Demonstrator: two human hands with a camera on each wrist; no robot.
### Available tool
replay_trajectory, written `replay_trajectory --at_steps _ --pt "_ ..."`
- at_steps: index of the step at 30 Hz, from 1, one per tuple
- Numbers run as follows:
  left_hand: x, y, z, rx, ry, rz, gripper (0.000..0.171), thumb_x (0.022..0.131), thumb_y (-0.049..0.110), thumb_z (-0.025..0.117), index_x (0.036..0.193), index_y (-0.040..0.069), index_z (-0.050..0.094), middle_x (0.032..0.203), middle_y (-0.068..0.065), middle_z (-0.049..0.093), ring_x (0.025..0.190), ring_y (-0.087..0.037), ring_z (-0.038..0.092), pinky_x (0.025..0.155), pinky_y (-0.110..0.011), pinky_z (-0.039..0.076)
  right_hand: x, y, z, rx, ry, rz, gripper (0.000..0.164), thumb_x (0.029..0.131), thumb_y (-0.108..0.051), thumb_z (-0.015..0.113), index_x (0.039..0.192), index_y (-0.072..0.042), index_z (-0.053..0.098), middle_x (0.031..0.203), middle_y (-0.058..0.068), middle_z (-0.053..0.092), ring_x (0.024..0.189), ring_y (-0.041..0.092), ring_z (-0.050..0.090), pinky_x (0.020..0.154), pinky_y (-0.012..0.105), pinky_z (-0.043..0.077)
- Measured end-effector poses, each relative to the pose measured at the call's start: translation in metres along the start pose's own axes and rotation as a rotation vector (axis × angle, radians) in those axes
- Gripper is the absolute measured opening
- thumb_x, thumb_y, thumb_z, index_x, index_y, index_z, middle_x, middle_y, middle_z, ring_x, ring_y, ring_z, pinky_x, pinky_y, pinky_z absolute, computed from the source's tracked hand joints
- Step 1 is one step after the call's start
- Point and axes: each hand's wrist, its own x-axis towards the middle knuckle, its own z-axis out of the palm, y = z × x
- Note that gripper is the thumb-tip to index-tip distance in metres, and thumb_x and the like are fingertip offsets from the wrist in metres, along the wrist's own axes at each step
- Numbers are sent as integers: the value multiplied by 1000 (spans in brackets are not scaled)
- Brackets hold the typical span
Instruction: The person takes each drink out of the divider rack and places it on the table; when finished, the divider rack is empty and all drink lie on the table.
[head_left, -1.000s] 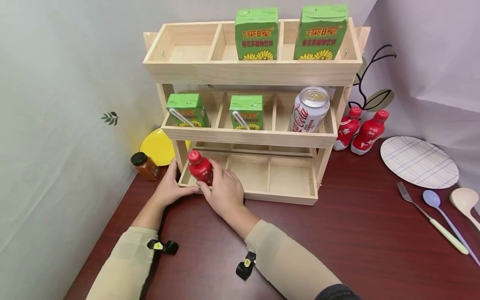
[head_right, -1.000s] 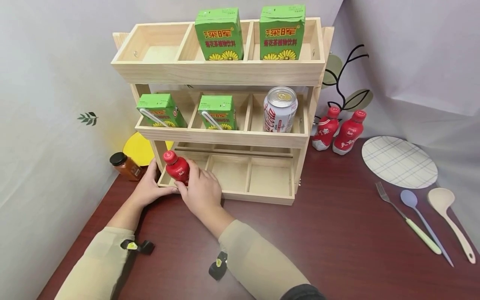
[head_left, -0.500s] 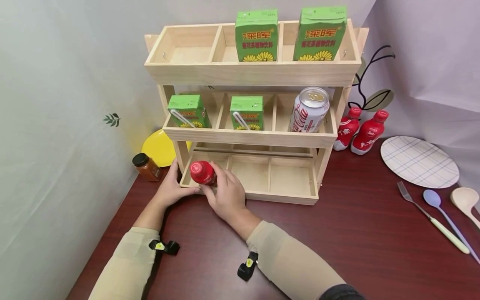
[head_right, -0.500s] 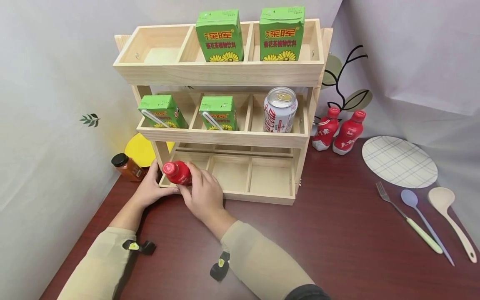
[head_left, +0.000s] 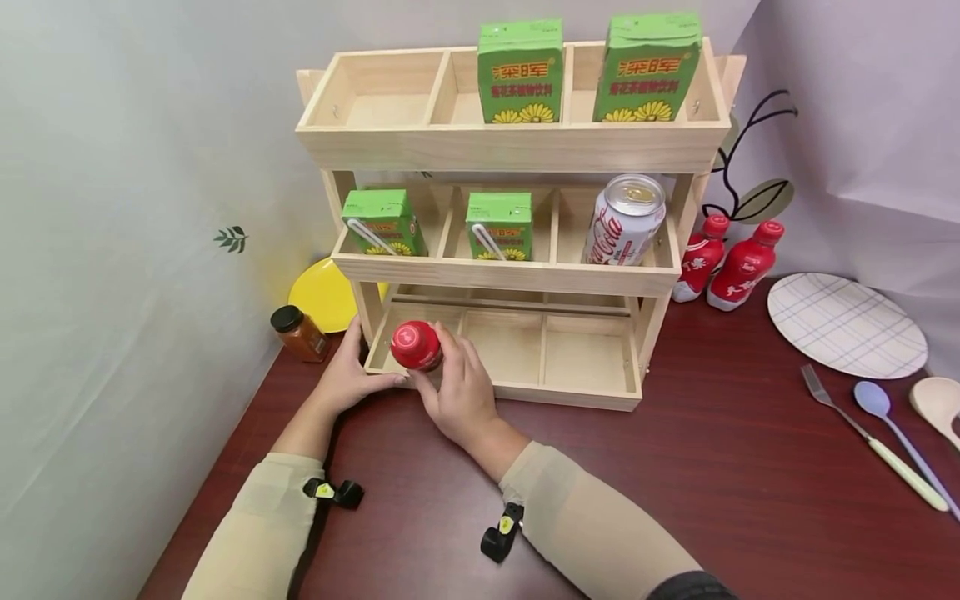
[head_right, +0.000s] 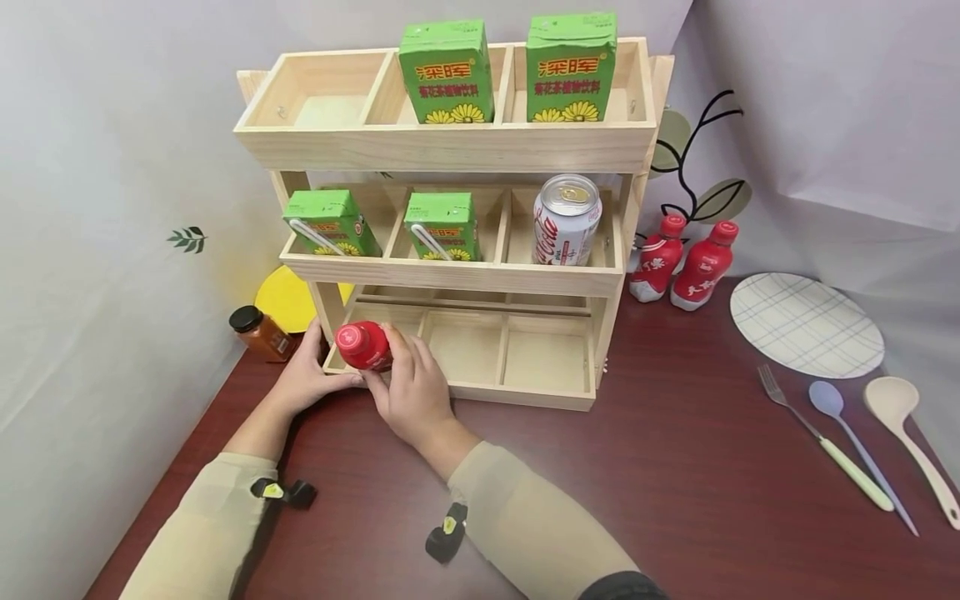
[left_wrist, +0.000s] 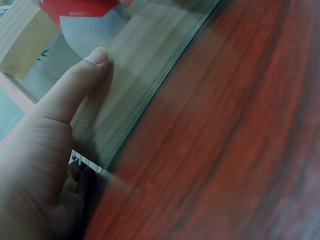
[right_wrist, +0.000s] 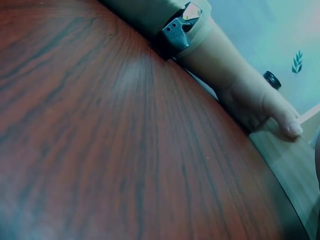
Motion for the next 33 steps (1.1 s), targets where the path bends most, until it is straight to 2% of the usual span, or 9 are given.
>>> replay_trajectory --at_steps 3,9,17,20,24,28,33 --pt "1 0 1 -5 -2 0 112 61 1 90 150 4 22 142 -24 38 125 -39 43 98 -35 40 0 1 -2 41 15 -31 76 85 -23 73 140 8 32 134 17 50 117 32 51 103 37 38" --pt "4 0 3 -8 -6 -1 112 61 2 90 150 6 23 141 -25 39 124 -39 45 96 -26 41 -1 1 -4 122 26 -87 77 83 -19 75 138 11 31 133 23 46 122 34 48 106 40 35" --pt "2 1 3 -12 -5 13 113 60 0 90 150 4 22 141 -26 38 126 -43 41 101 -39 37 -6 0 -15 223 -45 -21 72 90 -26 69 140 9 31 129 21 49 119 27 51 102 34 39" --pt "2 2 3 -6 -5 4 114 60 1 90 151 5 22 142 -25 37 126 -42 41 100 -36 38 -9 0 -23 229 -72 -9 70 92 -32 65 140 9 32 130 20 49 119 26 52 102 33 40" --pt "1 2 2 11 -1 -10 114 61 2 91 151 6 21 142 -24 38 124 -41 43 98 -31 40 -14 3 -33 231 -67 -30 70 95 -35 60 139 11 32 130 21 49 118 28 53 100 34 42" --pt "0 2 1 30 10 -13 114 60 3 91 151 6 22 141 -23 39 122 -40 45 96 -28 40 -17 6 -40 223 -53 -48 71 95 -34 60 139 11 30 130 23 48 116 29 53 96 35 45" --pt "-2 3 0 48 12 -30 114 61 6 92 151 8 23 142 -21 39 123 -38 46 96 -26 40 -21 8 -49 230 -79 -21 72 94 -36 61 141 9 31 130 23 48 116 29 53 95 35 46"
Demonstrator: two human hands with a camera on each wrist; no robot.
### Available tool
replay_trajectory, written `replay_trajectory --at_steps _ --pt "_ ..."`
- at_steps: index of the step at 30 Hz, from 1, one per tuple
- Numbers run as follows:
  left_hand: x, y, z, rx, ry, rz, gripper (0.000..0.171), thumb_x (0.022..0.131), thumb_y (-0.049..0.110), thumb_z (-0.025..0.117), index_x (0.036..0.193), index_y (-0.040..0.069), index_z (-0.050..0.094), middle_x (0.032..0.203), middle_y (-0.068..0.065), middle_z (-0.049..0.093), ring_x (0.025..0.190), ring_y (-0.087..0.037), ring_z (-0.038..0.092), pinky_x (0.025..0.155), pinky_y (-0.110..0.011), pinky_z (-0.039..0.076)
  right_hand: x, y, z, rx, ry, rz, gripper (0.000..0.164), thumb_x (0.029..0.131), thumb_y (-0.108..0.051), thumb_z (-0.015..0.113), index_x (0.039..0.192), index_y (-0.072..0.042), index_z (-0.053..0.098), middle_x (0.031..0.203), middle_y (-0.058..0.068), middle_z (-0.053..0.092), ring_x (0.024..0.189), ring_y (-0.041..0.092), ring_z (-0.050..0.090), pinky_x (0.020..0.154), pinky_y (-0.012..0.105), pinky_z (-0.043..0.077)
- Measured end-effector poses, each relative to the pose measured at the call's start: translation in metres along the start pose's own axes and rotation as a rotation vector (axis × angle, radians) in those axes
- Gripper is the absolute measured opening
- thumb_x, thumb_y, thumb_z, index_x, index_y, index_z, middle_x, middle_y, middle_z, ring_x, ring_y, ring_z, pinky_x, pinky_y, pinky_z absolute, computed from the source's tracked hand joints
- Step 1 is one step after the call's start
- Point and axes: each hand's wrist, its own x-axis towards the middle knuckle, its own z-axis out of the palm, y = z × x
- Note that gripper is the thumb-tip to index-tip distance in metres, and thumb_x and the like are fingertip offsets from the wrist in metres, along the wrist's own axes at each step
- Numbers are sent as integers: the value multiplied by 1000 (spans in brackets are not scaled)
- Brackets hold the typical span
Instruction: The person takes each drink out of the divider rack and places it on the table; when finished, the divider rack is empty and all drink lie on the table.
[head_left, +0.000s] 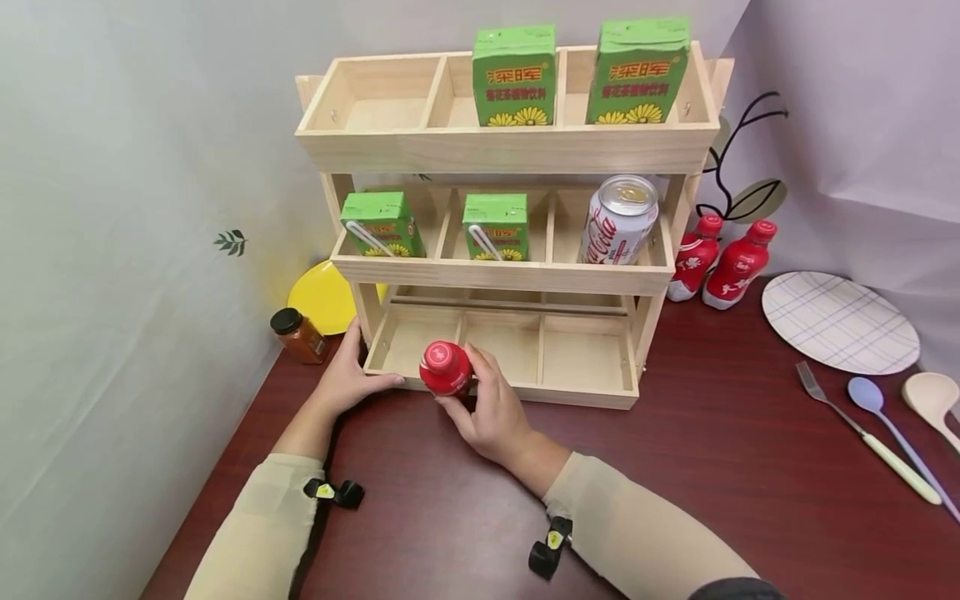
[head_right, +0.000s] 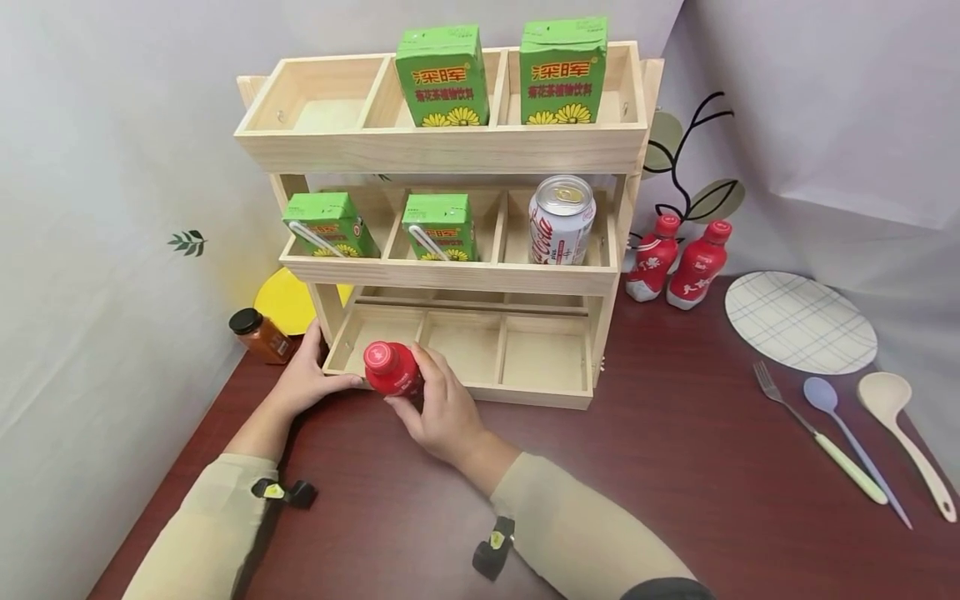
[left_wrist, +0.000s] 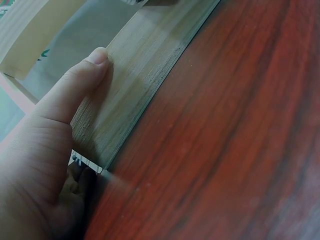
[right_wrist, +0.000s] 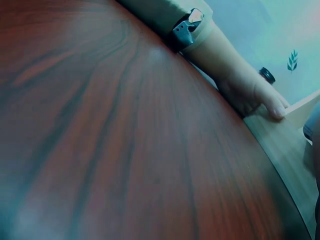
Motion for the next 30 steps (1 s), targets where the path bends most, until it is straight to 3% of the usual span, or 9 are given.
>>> replay_trajectory --at_steps 8,16,26,30 --pt "-1 1 0 26 3 -12 113 61 8 92 151 8 23 142 -20 39 124 -35 45 96 -24 39 -7 -3 -14 13 -44 22 72 94 -40 59 139 11 35 128 26 49 119 31 51 101 39 41" --pt "-1 2 -1 13 1 -16 114 61 7 92 151 9 22 143 -19 39 125 -34 44 98 -30 39 -14 -4 -26 55 -68 32 70 92 -40 62 141 4 37 130 19 50 120 27 51 101 38 40" --pt "-2 2 0 2 -3 -12 114 61 5 92 151 7 21 143 -20 38 126 -35 44 98 -29 39 -23 -1 -38 53 -45 -43 69 92 -35 64 139 8 37 127 20 51 114 30 54 99 39 43" --pt "-1 2 0 -5 -8 -10 114 61 5 92 151 7 21 143 -21 38 125 -36 44 97 -29 40 -25 -2 -45 56 -83 -1 70 91 -36 65 141 4 37 128 18 51 116 28 54 100 37 42"
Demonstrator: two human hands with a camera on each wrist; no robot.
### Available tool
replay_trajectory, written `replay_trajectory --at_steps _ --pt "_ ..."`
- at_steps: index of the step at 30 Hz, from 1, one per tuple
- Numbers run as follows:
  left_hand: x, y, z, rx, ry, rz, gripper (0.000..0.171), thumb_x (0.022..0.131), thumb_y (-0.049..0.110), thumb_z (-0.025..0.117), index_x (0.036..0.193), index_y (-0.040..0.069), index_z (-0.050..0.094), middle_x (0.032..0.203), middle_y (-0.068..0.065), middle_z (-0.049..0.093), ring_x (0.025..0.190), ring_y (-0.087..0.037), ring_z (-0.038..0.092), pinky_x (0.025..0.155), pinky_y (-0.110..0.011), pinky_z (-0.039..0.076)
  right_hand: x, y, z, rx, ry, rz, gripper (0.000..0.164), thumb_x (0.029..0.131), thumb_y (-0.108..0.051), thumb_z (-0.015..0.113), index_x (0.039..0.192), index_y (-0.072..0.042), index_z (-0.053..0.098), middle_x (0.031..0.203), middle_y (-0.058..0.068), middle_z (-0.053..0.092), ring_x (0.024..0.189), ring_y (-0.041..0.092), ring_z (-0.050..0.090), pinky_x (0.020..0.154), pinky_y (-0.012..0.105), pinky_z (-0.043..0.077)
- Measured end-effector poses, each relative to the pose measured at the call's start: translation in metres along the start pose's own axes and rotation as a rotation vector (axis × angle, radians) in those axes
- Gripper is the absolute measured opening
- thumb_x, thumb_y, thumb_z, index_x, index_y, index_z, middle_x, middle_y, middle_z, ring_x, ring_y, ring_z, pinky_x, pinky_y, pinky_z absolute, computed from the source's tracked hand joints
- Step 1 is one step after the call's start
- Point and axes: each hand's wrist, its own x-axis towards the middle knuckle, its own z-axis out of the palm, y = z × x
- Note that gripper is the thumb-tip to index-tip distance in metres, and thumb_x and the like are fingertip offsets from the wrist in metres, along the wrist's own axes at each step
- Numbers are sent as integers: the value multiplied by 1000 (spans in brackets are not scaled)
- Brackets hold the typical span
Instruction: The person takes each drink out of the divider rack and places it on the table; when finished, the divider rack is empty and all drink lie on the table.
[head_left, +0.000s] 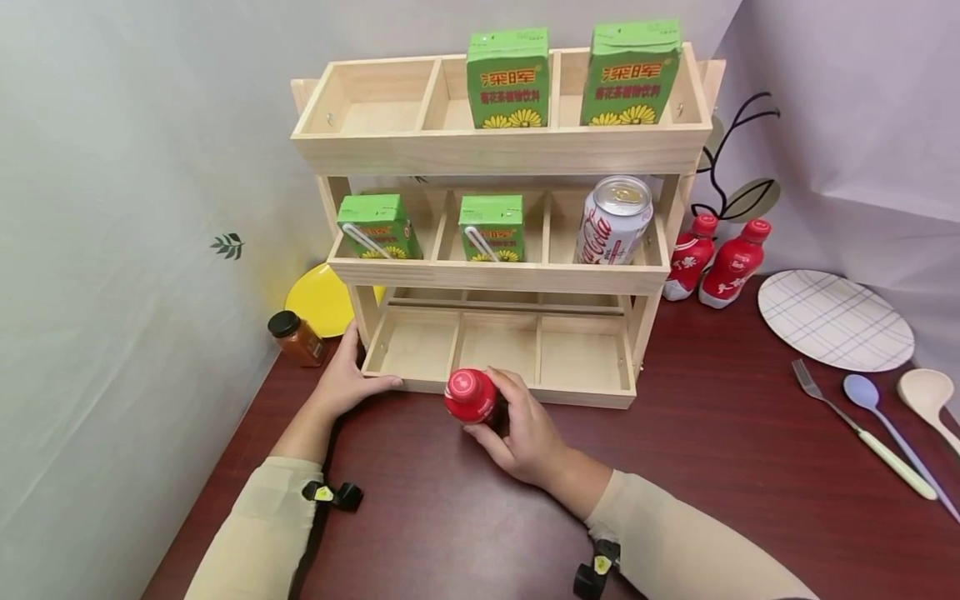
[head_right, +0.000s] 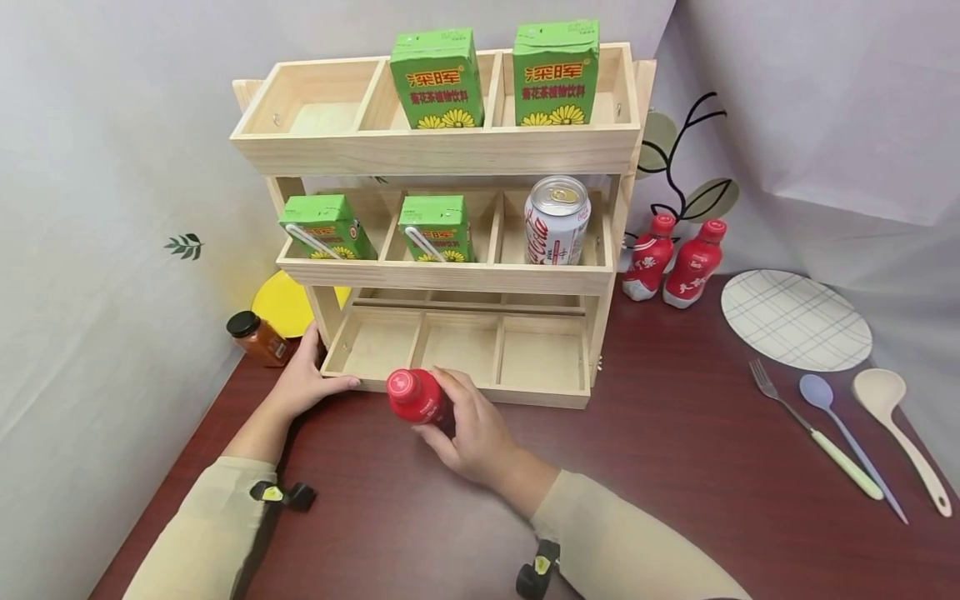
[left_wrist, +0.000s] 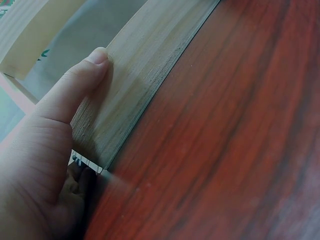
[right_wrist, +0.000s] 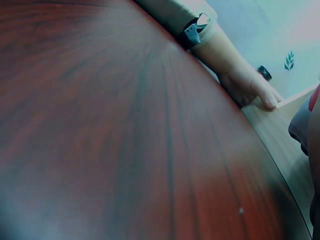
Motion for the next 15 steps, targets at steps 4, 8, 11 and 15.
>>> replay_trajectory --at_steps 4,8,11,15 --pt "0 0 0 4 -4 -3 115 62 6 92 152 8 21 144 -20 37 126 -35 44 97 -30 40 -4 -2 -8 5 -29 42 69 91 -37 66 140 3 40 128 15 52 117 26 53 100 36 41" --pt "0 2 0 7 -1 -5 115 62 7 92 152 9 20 145 -19 37 127 -34 43 98 -31 39 -9 -1 -14 -10 -20 16 68 90 -37 67 137 7 42 127 16 53 114 27 55 100 35 41" --pt "1 2 0 8 -2 -7 115 62 7 92 152 8 20 145 -18 37 127 -33 43 98 -29 38 -12 1 -17 -11 2 -24 68 90 -34 68 134 10 42 125 17 53 112 27 56 99 33 41" --pt "0 0 0 1 -5 -16 115 63 7 91 152 10 19 145 -18 37 127 -32 43 98 -28 38 -13 2 -18 -10 23 -85 69 87 -31 72 132 12 42 122 17 54 108 27 57 98 32 43"
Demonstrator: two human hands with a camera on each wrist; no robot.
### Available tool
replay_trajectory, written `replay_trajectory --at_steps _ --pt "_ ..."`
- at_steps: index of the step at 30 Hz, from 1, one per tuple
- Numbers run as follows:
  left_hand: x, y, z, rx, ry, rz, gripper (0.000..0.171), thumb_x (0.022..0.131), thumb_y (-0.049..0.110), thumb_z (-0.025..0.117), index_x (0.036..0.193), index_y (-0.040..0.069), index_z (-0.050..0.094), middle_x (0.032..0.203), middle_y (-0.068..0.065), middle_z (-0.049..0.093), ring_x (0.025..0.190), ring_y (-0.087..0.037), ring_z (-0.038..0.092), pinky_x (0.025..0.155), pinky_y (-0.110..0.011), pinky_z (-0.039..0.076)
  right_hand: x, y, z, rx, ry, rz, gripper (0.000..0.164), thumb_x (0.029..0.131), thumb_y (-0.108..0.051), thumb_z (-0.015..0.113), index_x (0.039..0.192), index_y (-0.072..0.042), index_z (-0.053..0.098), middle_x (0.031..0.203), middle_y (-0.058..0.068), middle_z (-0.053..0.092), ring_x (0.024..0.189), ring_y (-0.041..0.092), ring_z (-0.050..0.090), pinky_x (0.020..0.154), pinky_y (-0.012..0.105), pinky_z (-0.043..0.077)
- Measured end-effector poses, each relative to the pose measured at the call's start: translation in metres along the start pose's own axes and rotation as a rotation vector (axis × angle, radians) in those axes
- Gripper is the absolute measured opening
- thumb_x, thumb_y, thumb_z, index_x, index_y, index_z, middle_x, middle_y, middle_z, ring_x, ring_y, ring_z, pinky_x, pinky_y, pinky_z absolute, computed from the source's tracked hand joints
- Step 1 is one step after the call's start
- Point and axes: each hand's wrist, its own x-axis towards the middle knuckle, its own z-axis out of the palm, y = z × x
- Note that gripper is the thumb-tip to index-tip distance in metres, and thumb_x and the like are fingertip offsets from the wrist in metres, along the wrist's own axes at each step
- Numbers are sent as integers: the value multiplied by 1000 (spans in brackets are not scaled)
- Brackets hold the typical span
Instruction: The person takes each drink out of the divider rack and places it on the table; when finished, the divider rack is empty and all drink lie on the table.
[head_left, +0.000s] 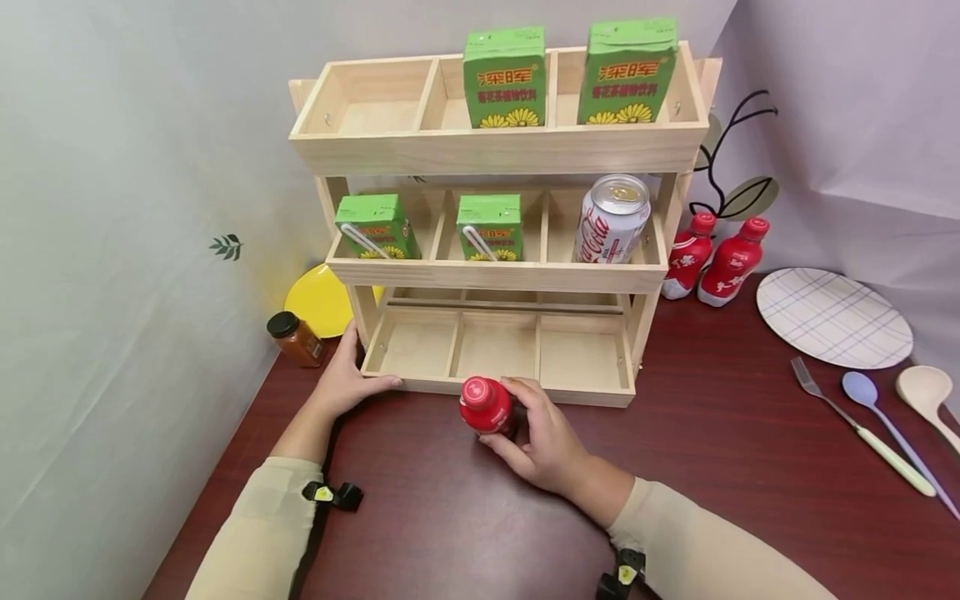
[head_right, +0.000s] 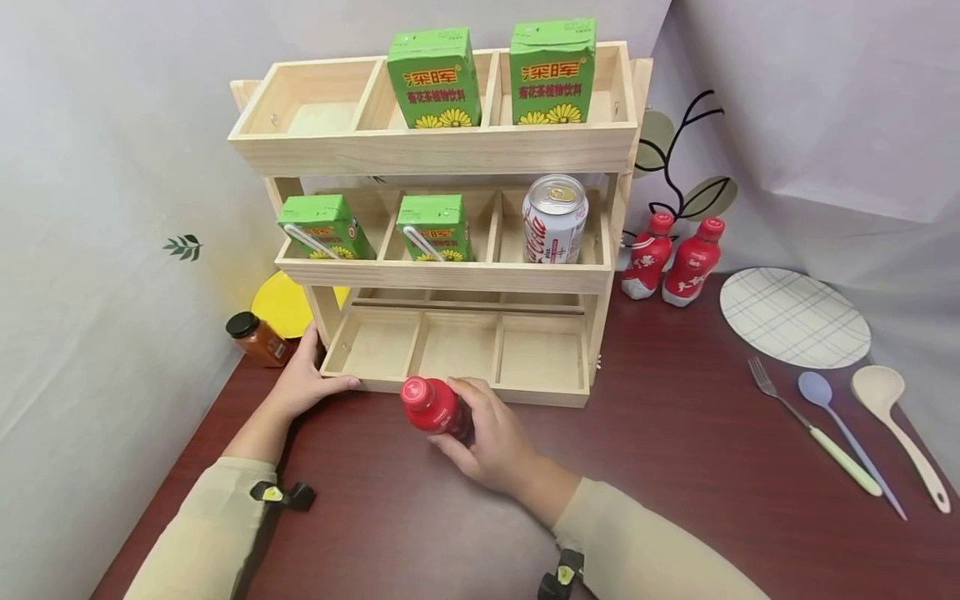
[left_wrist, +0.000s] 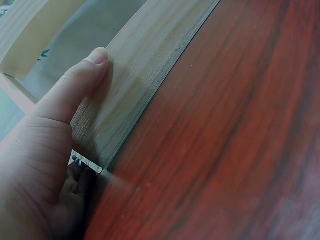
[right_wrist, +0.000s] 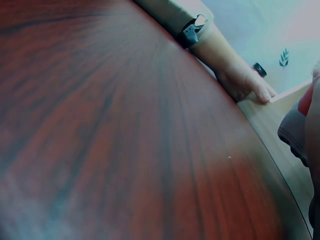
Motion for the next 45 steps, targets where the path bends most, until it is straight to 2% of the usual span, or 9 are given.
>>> replay_trajectory --at_steps 6,13,17,25,29,33,40,45 --pt "-1 -3 2 -14 0 -4 114 63 8 91 152 12 20 146 -18 36 128 -34 42 98 -27 38 0 -1 -2 -11 -9 -55 71 86 -28 74 132 14 40 121 19 54 108 27 57 96 34 44" --pt "-1 -1 1 6 -1 -2 115 62 9 92 152 11 20 146 -17 36 128 -33 42 98 -25 37 -5 -7 -7 -7 -38 -26 71 87 -28 72 134 15 40 124 19 52 110 27 56 98 32 42" --pt "-1 1 -2 2 7 5 115 62 6 92 152 9 20 145 -18 36 128 -34 42 98 -25 37 -8 -9 -11 -15 -71 13 73 88 -30 70 139 12 38 128 18 51 113 27 54 101 31 40" --pt "-1 -1 -1 -1 -6 -14 114 63 7 91 152 10 19 146 -17 35 128 -34 42 99 -29 37 -14 -9 -19 -20 -162 -5 68 92 -30 66 139 11 39 131 18 47 111 23 54 89 28 46" --pt "0 0 0 11 -5 -16 115 63 8 91 152 12 19 147 -15 35 129 -32 41 99 -26 37 -17 -10 -24 -7 -165 -8 68 92 -29 67 138 12 39 130 18 48 112 24 53 92 27 44" --pt "-1 0 0 11 1 -5 115 62 8 92 152 11 20 145 -16 36 127 -33 42 98 -28 37 -19 -12 -30 -20 -156 3 68 92 -30 67 138 12 40 130 18 48 113 25 53 98 27 42" --pt "0 0 0 -1 -3 -4 115 62 7 92 152 11 19 145 -18 36 127 -35 43 98 -31 38 -26 -13 -43 -57 -141 35 69 91 -32 67 138 11 42 129 17 50 112 24 54 99 25 40" --pt "-1 -1 1 2 1 -4 115 63 7 91 152 12 19 146 -16 35 128 -32 42 99 -29 37 -30 -12 -52 -67 -138 57 69 91 -34 67 137 11 43 130 16 50 112 24 54 99 23 39"
